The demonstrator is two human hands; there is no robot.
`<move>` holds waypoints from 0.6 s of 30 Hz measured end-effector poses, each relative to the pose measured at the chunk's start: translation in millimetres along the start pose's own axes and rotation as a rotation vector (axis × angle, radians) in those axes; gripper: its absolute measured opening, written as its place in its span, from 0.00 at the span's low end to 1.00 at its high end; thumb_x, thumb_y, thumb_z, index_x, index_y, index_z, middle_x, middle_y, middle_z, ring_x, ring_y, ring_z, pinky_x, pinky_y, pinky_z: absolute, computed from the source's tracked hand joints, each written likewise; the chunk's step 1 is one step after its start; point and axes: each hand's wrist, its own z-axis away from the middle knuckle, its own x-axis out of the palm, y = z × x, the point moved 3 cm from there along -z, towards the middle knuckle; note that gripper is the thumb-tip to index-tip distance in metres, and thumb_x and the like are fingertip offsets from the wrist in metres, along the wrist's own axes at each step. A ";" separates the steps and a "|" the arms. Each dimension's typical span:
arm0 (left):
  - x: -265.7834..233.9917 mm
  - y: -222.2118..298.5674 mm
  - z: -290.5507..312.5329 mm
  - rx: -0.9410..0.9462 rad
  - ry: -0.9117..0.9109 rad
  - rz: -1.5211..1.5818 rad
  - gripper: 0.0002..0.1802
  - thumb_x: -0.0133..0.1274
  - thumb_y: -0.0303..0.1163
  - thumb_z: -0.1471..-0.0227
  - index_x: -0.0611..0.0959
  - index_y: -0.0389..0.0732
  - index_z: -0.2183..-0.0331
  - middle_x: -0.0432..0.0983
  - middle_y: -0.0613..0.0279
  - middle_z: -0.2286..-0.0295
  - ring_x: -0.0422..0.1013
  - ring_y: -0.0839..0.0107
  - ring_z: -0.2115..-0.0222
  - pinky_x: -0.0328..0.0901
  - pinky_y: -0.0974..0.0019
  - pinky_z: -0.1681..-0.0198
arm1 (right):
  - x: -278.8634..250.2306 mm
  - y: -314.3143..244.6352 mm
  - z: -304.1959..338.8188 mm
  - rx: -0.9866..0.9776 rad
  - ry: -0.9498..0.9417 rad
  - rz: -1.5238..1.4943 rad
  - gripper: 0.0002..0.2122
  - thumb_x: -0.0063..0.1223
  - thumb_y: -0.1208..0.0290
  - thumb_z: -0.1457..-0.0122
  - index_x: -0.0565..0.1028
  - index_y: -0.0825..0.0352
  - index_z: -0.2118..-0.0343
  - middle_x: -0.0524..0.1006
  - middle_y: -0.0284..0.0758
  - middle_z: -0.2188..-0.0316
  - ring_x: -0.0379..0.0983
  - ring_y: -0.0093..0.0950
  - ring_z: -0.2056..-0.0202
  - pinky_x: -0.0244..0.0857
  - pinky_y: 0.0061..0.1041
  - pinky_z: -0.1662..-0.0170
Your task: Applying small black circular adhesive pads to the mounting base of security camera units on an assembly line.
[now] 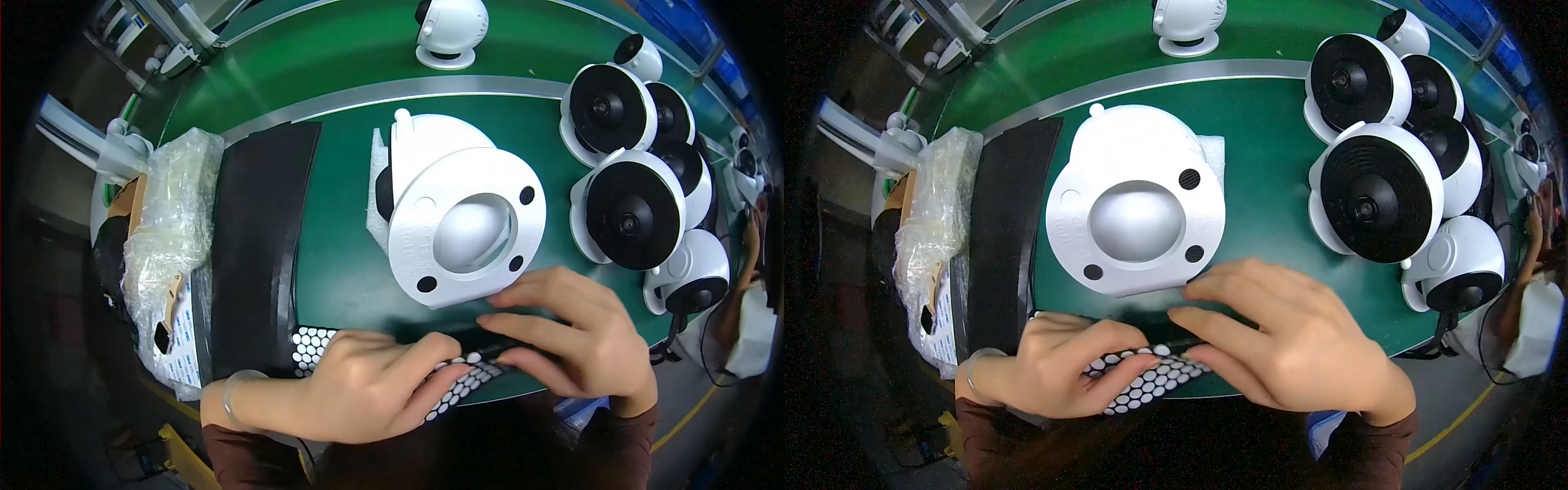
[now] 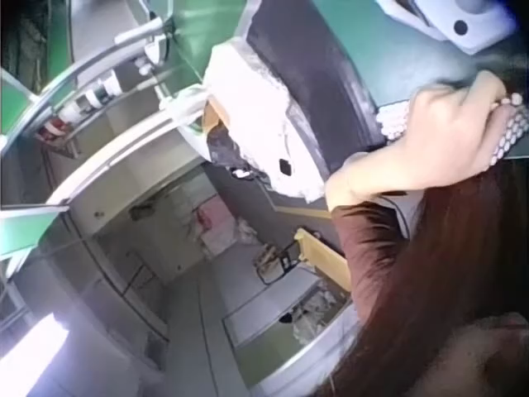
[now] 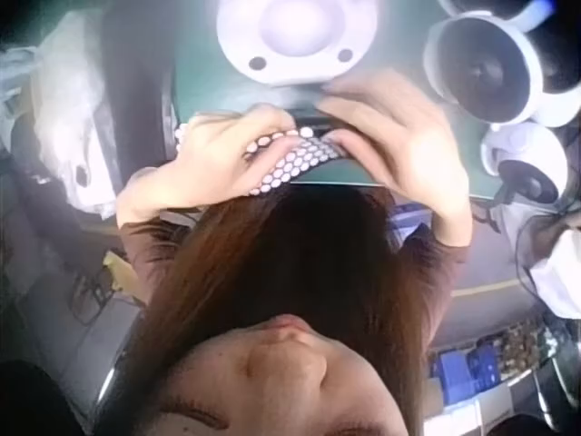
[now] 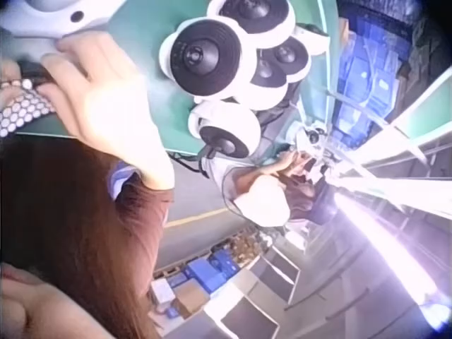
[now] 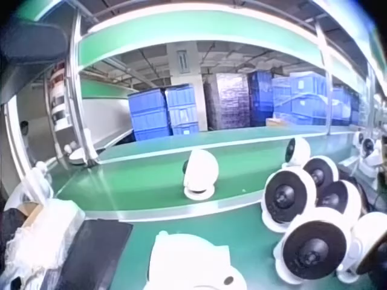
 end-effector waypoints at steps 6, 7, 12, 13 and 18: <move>12.6 -13.3 -5.0 -0.158 -0.120 0.236 0.05 0.53 0.26 0.60 0.76 0.37 0.75 0.71 0.60 0.85 0.68 0.68 0.88 0.60 0.72 0.85 | 13.8 14.0 17.2 0.134 -0.075 -0.188 0.09 0.56 0.75 0.59 0.74 0.65 0.71 0.72 0.32 0.77 0.69 0.27 0.77 0.63 0.21 0.75; 13.3 -14.1 -5.2 -0.190 -0.168 0.241 0.06 0.55 0.24 0.61 0.78 0.34 0.75 0.73 0.60 0.83 0.70 0.71 0.86 0.62 0.76 0.83 | 16.4 13.9 17.5 0.089 -0.036 -0.145 0.10 0.56 0.75 0.61 0.74 0.66 0.71 0.72 0.32 0.77 0.69 0.27 0.77 0.63 0.21 0.75; 13.8 -19.6 -4.3 -0.403 -0.165 0.523 0.03 0.50 0.21 0.56 0.77 0.31 0.75 0.73 0.64 0.83 0.65 0.87 0.83 0.57 0.83 0.82 | 21.7 -1.2 20.5 -0.081 0.095 0.151 0.12 0.52 0.76 0.64 0.74 0.67 0.72 0.72 0.33 0.76 0.70 0.26 0.76 0.65 0.23 0.73; 16.1 -21.6 -1.9 -0.470 -0.163 0.595 0.03 0.50 0.21 0.56 0.77 0.30 0.75 0.72 0.65 0.84 0.64 0.87 0.83 0.57 0.83 0.82 | 24.9 -4.3 22.4 -0.119 0.149 0.251 0.12 0.50 0.75 0.64 0.74 0.68 0.71 0.73 0.33 0.75 0.70 0.26 0.75 0.66 0.24 0.71; 18.3 -21.7 0.5 -0.529 -0.135 0.666 0.03 0.49 0.20 0.55 0.76 0.29 0.74 0.69 0.68 0.84 0.61 0.89 0.84 0.53 0.84 0.83 | 26.5 -10.4 27.7 -0.161 0.215 0.411 0.11 0.47 0.73 0.61 0.74 0.69 0.71 0.74 0.35 0.73 0.71 0.27 0.73 0.66 0.26 0.65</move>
